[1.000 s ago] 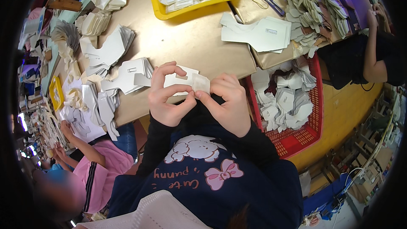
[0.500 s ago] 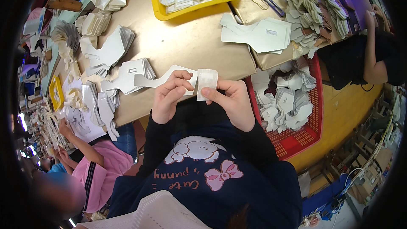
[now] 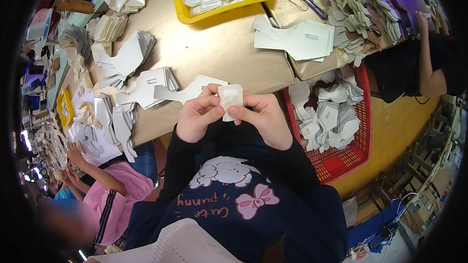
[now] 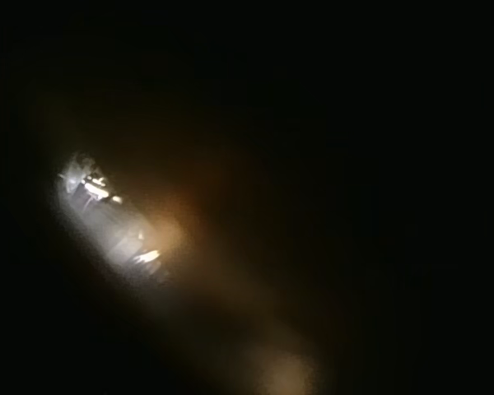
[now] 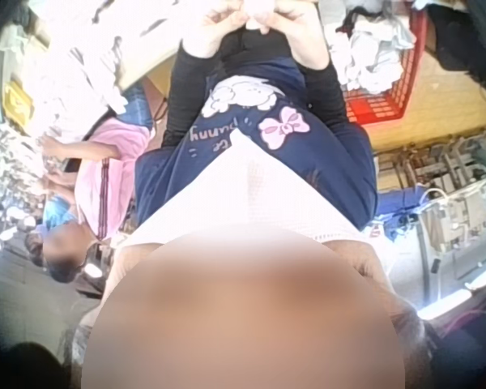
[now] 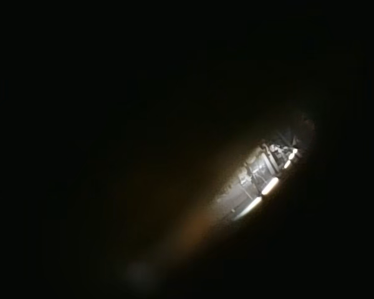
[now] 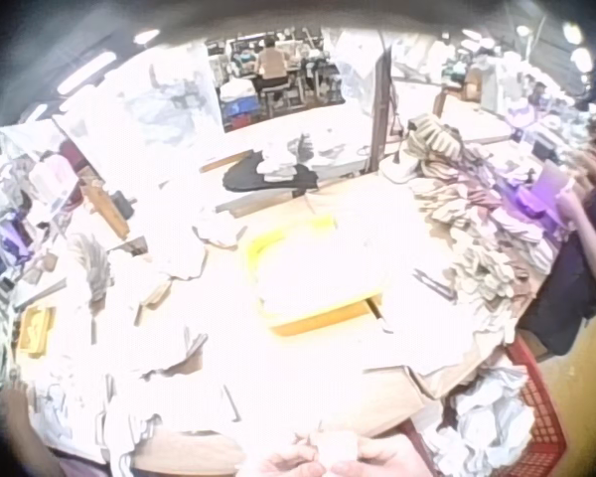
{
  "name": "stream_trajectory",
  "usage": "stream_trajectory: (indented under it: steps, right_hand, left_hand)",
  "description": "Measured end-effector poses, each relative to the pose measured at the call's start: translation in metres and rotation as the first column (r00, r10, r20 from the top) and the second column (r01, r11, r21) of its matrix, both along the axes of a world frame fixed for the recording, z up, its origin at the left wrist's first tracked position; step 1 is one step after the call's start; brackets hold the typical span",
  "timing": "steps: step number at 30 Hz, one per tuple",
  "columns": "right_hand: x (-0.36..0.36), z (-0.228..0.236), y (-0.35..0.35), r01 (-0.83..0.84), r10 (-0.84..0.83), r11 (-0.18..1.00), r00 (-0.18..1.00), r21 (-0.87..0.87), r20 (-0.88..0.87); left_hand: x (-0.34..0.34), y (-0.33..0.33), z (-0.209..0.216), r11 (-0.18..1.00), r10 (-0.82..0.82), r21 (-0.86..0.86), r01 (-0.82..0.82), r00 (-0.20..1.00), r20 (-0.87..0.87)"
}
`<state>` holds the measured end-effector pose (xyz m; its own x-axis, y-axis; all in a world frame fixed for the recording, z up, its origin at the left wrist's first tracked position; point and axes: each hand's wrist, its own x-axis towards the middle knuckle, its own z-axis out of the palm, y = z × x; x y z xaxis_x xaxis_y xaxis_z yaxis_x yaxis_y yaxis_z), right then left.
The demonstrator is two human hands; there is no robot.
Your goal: The person picks small white labels and white fabric pieces from a table, peels the backing from each label, and sticks it onto a fabric piece. Finished items are placed into a yellow tray.
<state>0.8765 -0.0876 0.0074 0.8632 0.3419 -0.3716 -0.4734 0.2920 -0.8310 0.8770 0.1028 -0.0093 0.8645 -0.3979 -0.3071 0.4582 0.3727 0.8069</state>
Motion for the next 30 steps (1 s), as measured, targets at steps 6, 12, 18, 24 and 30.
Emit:
stream_trajectory:
  steps: [6, 12, 18, 24, 30]
  right_hand:
    - [0.002, -0.005, 0.008, 0.097, -0.091, 0.986, 0.995, -0.132, 0.050]
    - [0.003, -0.004, 0.010, 0.564, 0.212, 0.670, 0.479, -0.484, 0.852]
    - [0.004, -0.012, 0.010, 0.578, 0.110, 0.701, 0.492, -0.418, 0.864]
    - [0.005, -0.016, 0.008, 0.298, -0.288, 0.951, 0.951, -0.087, 0.110]
    - [0.011, -0.027, -0.001, 0.129, -0.090, 0.934, 0.987, -0.333, 0.131]
  left_hand:
    - [0.000, -0.003, -0.005, 0.989, 0.101, 0.100, -0.111, 0.990, 0.102]
    - [-0.001, 0.001, -0.005, 0.964, 0.249, 0.094, -0.250, 0.968, 0.023]
    - [0.000, -0.010, -0.001, 0.958, 0.265, 0.071, -0.279, 0.951, 0.161]
    - [0.014, -0.012, 0.002, 0.968, 0.234, 0.069, -0.241, 0.967, 0.104]
    - [0.029, -0.013, -0.001, 0.950, 0.175, 0.243, -0.195, 0.979, 0.103]
